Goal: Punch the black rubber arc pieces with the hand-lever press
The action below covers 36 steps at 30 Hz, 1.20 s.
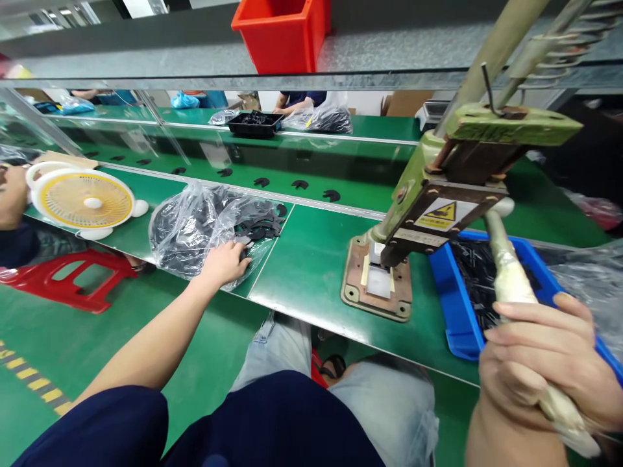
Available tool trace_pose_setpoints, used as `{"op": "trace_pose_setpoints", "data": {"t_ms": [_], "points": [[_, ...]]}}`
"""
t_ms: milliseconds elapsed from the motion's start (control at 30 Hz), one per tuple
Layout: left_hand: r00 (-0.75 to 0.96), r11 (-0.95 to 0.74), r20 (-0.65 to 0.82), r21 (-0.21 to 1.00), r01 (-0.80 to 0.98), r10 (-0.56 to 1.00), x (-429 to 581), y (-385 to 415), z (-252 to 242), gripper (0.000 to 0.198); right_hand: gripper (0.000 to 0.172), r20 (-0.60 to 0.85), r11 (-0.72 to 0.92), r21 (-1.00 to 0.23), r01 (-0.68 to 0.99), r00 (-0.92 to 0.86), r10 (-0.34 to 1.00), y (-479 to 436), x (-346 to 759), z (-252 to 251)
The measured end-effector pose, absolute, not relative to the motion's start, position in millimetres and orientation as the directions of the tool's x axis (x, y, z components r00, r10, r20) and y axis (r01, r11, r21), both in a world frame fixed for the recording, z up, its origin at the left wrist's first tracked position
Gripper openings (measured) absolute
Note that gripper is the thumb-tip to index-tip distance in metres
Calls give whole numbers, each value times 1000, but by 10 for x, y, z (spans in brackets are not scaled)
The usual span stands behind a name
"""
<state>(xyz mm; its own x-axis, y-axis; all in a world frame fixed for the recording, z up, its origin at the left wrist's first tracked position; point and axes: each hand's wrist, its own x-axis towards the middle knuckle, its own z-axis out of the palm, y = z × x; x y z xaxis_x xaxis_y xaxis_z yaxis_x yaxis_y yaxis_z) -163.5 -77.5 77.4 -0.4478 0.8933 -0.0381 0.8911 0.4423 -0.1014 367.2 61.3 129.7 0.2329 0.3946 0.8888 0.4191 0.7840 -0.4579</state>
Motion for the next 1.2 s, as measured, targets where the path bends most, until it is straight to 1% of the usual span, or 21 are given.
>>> {"op": "trace_pose_setpoints", "data": {"t_ms": [67,100,133,200,267,300,367,433,500,567,633,700,767,867,1033,1133,1200], "points": [[-455,454,-57,-30,890,888,-1634,-777,752,54,74,956,898,-287,334,160,246,622,3577,1375],[-460,462,-61,31,886,886,-1635,-774,737,55,71,973,929,-219,298,144,183,619,3536,1409],[-468,472,-61,106,875,881,-1633,-768,722,54,68,979,943,-180,280,144,144,608,3500,1438],[-478,473,-59,288,833,876,-1607,-737,696,49,63,975,941,-194,279,160,154,564,3443,1484],[-462,433,-65,483,761,884,-1515,-666,687,36,61,961,928,-249,278,190,202,499,3401,1516],[-442,399,-71,576,714,894,-1432,-611,692,33,60,954,921,-276,277,195,227,465,3385,1528],[-374,316,-93,737,597,923,-1177,-463,721,38,58,944,909,-312,278,200,263,406,3364,1545],[-262,255,-144,852,458,954,-815,-273,774,44,55,945,905,-316,285,183,272,362,3362,1555],[-113,232,-206,920,315,972,-392,-57,837,45,52,945,899,-323,297,153,289,327,3379,1561],[-4,234,-238,955,184,971,21,170,896,41,47,939,885,-344,313,123,321,295,3406,1564],[33,253,-256,965,75,966,361,387,944,35,42,936,881,-351,318,98,338,269,3431,1564],[47,280,-281,960,11,959,604,569,976,31,40,936,884,-351,309,79,344,252,3446,1561],[72,315,-314,949,-1,947,758,703,992,29,40,936,890,-349,295,71,344,245,3450,1557],[99,358,-362,932,52,927,872,820,996,30,41,938,895,-347,280,83,338,249,3440,1548],[90,383,-409,897,220,908,913,925,980,27,42,937,895,-349,278,96,335,255,3426,1546],[65,356,-392,884,304,918,902,974,936,28,41,934,893,-356,274,92,345,243,3424,1549],[43,304,-339,887,348,940,891,1005,884,30,40,929,891,-370,262,101,356,234,3418,1548]]}}
